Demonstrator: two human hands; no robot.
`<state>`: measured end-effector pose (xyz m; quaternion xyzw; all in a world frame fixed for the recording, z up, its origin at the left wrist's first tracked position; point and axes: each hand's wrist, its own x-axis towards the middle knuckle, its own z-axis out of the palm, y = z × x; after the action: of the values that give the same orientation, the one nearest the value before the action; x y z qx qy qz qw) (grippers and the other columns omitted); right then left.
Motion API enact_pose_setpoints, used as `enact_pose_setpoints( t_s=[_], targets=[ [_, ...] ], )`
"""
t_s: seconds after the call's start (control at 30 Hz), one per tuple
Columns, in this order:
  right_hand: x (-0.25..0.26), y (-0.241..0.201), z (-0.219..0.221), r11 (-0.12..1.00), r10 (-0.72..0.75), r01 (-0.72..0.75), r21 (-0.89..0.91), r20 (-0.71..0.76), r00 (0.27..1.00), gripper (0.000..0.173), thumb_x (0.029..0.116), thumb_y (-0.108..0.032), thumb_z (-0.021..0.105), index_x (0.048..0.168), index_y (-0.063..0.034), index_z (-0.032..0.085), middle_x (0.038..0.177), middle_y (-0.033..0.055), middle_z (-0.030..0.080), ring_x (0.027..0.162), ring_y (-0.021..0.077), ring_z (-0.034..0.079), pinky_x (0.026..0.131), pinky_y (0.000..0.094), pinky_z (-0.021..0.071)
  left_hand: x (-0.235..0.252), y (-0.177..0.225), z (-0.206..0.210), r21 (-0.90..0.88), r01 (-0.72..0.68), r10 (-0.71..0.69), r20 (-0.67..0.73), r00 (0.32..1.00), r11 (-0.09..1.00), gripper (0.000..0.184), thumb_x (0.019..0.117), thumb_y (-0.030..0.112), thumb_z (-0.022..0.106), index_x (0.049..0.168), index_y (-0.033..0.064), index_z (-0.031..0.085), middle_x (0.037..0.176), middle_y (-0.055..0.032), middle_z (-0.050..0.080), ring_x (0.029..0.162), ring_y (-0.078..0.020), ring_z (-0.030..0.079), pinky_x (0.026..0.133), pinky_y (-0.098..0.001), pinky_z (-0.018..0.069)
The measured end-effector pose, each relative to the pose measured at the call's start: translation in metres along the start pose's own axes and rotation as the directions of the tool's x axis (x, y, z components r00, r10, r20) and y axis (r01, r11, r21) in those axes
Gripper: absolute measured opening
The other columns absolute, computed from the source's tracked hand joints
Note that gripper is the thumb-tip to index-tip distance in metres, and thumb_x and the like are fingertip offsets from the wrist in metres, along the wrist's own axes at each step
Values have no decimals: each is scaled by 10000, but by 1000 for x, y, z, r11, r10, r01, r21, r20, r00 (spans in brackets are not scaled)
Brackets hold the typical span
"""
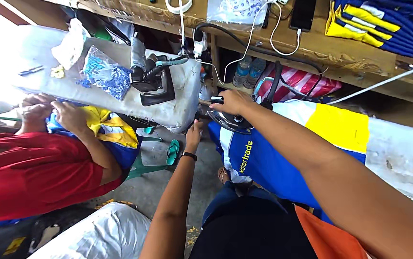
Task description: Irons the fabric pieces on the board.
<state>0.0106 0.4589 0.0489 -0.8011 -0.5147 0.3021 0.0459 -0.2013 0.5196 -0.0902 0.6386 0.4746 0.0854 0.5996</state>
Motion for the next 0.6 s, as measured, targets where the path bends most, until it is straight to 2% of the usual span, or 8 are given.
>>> enact_pose_setpoints(
  t_s=[0.07,0.13,0.27,0.37,0.47,0.6],
  targets=[
    [-8,0,-1,1000,-27,27,11,42,999,621,987,-635,555,1159,-51,675,1047,215,694,1030,412,672,825,643,505,-20,-14,-13,24,25,-25,5,1000,999,771,1084,602,153,1402,58,597,1431,-149,611,1301,-327,585,1065,-546,450],
    [-26,1,5,998,-64,63,11,74,995,598,983,-622,576,1146,-57,684,1031,218,695,1017,421,669,815,654,499,-25,-40,-23,-5,67,-67,0,998,998,720,1106,533,186,1381,7,594,1408,-188,614,1287,-346,587,1062,-558,449],
    [-42,6,14,997,-72,72,-18,41,997,605,980,-634,565,1148,-65,687,1028,205,700,1009,406,675,815,627,503,-39,-84,-33,-47,252,-253,-20,967,967,661,1134,431,184,1389,-46,564,1410,-219,604,1303,-337,580,1079,-510,445],
    [-26,5,5,1000,-21,21,5,-8,1000,620,986,-632,557,1143,-45,679,1050,222,696,1035,419,671,829,640,498,-54,-94,-29,-35,334,-335,-16,942,942,643,1142,393,166,1392,-55,554,1425,-226,587,1296,-320,576,1055,-477,442],
    [-12,7,-2,1000,15,-16,12,5,1000,650,983,-652,544,1184,-46,664,1104,219,689,1086,409,661,867,636,498,-63,-97,-25,2,350,-350,29,936,937,628,1143,391,187,1381,-45,571,1423,-212,595,1306,-314,572,1067,-478,439],
    [-45,12,3,1000,-25,23,21,94,995,635,986,-624,572,1209,-37,668,1111,239,684,1094,431,649,889,661,482,-73,-115,-29,43,381,-384,108,917,923,567,1147,348,233,1396,-50,552,1435,-210,585,1312,-316,568,1062,-488,440]
  ],
)
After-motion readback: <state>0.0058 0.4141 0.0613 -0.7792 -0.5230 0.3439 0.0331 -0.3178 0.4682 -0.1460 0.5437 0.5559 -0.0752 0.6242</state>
